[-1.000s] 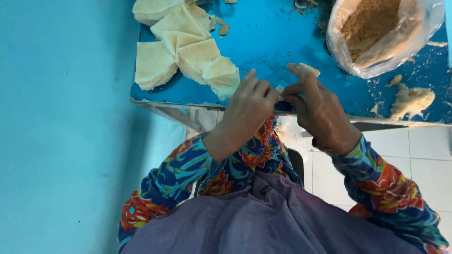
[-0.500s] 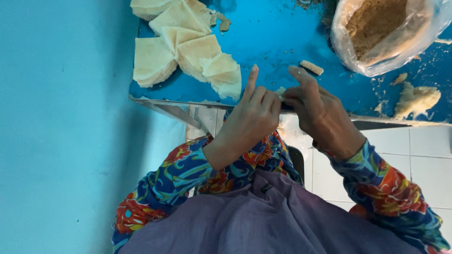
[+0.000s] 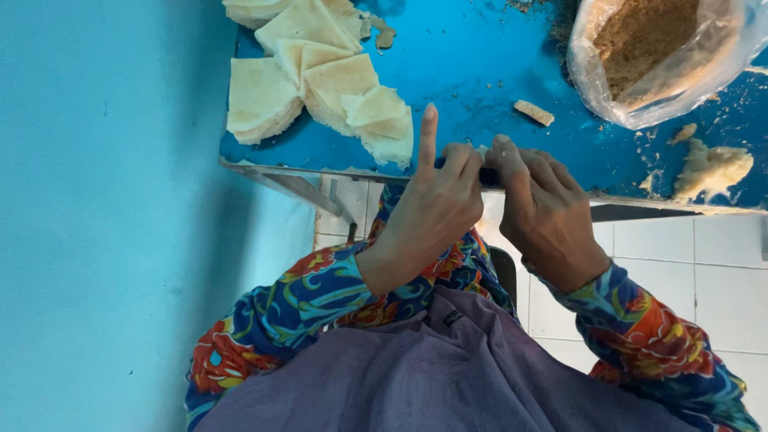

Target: The person sits at a blue table and shapes pieces of white dough by hand, pressing and folding flat dough pieces and rolling small portions into stick shapes. They occasionally dip the shaped dough pieces into a bowl of brown powder and set the finished pieces on the table.

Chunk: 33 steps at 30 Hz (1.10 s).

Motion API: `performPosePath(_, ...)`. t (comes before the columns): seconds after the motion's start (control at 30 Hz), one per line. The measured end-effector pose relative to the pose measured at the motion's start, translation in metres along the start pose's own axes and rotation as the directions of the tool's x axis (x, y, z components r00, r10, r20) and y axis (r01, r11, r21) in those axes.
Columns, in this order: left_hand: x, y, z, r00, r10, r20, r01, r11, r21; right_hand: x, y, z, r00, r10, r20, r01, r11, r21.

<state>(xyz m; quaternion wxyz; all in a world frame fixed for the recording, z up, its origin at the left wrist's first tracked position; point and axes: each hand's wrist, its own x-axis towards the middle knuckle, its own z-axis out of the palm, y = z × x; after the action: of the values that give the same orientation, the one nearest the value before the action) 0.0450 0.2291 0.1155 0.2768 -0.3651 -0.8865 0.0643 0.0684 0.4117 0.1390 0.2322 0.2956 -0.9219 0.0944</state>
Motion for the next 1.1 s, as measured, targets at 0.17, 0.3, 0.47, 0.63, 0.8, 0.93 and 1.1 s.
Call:
performPosePath(0.17, 0.008, 0.001, 0.005, 0.999, -0.022, 0.045, 0.021, 0.999, 0.030, 0.000, -0.007, 0.001, 0.997, 0.046, 0.066, -0.033, 0.984, -0.176)
performPosePath(0.3, 0.018, 0.000, 0.014, 0.992, -0.058, 0.110, 0.058, 0.998, 0.006, 0.005, -0.005, 0.006, 0.991, 0.052, 0.122, -0.021, 0.969, -0.248)
performPosePath(0.47, 0.026, -0.013, 0.024, 0.982, -0.186, -0.031, 0.181, 0.976, -0.119, 0.021, 0.001, -0.008, 0.979, 0.022, 0.205, 0.027, 0.973, -0.231)
performPosePath(0.63, -0.005, -0.049, 0.022, 0.928, -0.371, -0.023, 0.354, 0.902, -0.248, 0.023, 0.018, -0.034, 0.988, 0.092, 0.124, -0.106, 0.987, 0.118)
performPosePath(0.8, -0.031, -0.072, 0.026, 0.918, -0.395, -0.042, 0.385, 0.911, -0.147, 0.022, 0.021, 0.008, 0.998, 0.057, 0.013, -0.058, 0.995, 0.083)
performPosePath(0.93, -0.036, -0.079, 0.031, 0.919, -0.380, -0.104, 0.354, 0.912, -0.207, 0.015, 0.019, 0.020, 0.999, 0.004, 0.042, -0.001, 0.997, -0.071)
performPosePath(1.1, -0.039, -0.090, 0.033, 0.907, -0.399, -0.131, 0.347, 0.888, -0.303, 0.013, 0.025, 0.004, 0.995, -0.041, 0.094, 0.034, 0.996, 0.077)
